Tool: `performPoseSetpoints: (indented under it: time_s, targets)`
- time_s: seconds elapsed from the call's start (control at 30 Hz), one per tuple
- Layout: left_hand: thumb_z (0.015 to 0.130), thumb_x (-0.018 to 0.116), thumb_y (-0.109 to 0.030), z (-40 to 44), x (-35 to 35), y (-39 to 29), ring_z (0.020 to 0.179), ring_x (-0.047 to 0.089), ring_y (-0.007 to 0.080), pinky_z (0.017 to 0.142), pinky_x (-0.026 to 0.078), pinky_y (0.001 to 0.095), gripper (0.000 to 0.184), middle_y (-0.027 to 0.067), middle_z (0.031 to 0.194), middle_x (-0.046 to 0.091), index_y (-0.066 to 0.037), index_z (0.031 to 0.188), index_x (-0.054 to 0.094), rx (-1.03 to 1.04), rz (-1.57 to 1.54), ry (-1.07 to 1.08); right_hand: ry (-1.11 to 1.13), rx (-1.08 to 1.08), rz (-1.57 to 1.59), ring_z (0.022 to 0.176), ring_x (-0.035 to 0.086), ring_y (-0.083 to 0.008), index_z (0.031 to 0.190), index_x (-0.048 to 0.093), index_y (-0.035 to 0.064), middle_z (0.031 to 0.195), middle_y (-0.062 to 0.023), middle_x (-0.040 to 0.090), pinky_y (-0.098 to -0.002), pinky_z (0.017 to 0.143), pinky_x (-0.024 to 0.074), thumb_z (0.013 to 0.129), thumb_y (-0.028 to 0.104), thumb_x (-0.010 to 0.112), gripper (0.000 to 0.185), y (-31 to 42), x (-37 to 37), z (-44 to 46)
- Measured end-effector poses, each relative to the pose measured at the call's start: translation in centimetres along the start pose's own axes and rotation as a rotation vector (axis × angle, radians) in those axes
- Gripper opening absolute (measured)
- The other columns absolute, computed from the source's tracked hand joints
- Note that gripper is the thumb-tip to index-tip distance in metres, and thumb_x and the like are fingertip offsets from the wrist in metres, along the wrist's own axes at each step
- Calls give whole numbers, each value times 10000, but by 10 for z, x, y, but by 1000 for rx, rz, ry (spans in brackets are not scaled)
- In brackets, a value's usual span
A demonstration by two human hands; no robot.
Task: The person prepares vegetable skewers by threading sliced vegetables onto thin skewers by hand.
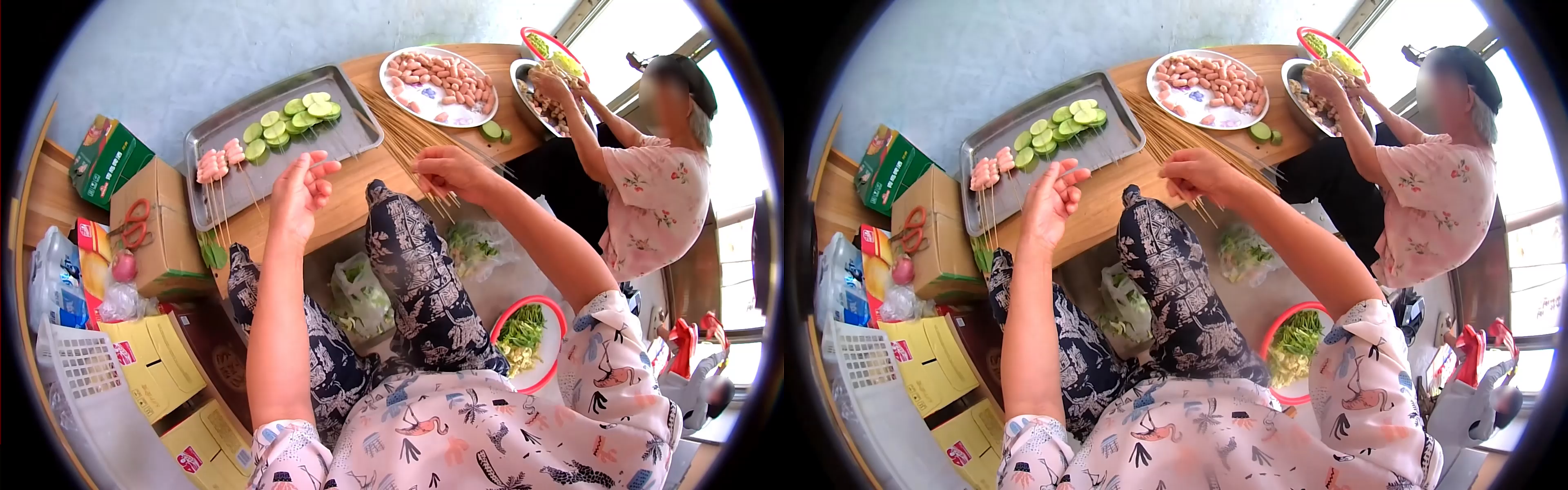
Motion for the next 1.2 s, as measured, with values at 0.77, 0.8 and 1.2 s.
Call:
performPoseSetpoints:
  time_s: [0.77, 0.8, 1.2]
  targets:
    - [954, 536, -197, -27, -33, -41, 568, 524, 84, 480, 400, 212, 167, 39, 760, 602, -53, 1031, 576, 122, -110, -113, -667, -212, -1044, 898, 638, -332, 945, 669, 100, 941, -156, 669, -433, 782, 487, 822, 361, 609, 295, 35, -132, 168]
    - [956, 534, -202, -27, -33, -42, 566, 525, 82, 480, 402, 210, 175, 37, 756, 599, -49, 1033, 573, 124, -93, -121, -699, -206, -1070, 926, 632, -339, 956, 668, 94, 965, -166, 666, -440, 798, 480, 824, 393, 607, 333, 29, -145, 177]
    - [979, 479, -214, -28, -17, -35, 495, 407, 48, 431, 332, 170, 256, 0, 649, 505, 3, 1080, 569, 19, 50, -70, -716, 39, -1105, 1011, 618, -377, 1039, 661, 18, 1048, -229, 646, -440, 871, 486, 801, 413, 613, 464, -15, -192, 234]
Point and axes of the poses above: each hand's wrist, its own z-axis towards the middle knuckle, its own x-axis out of the palm, y = z × x, the point moved 9 cm from there along z, towards the middle knuckle
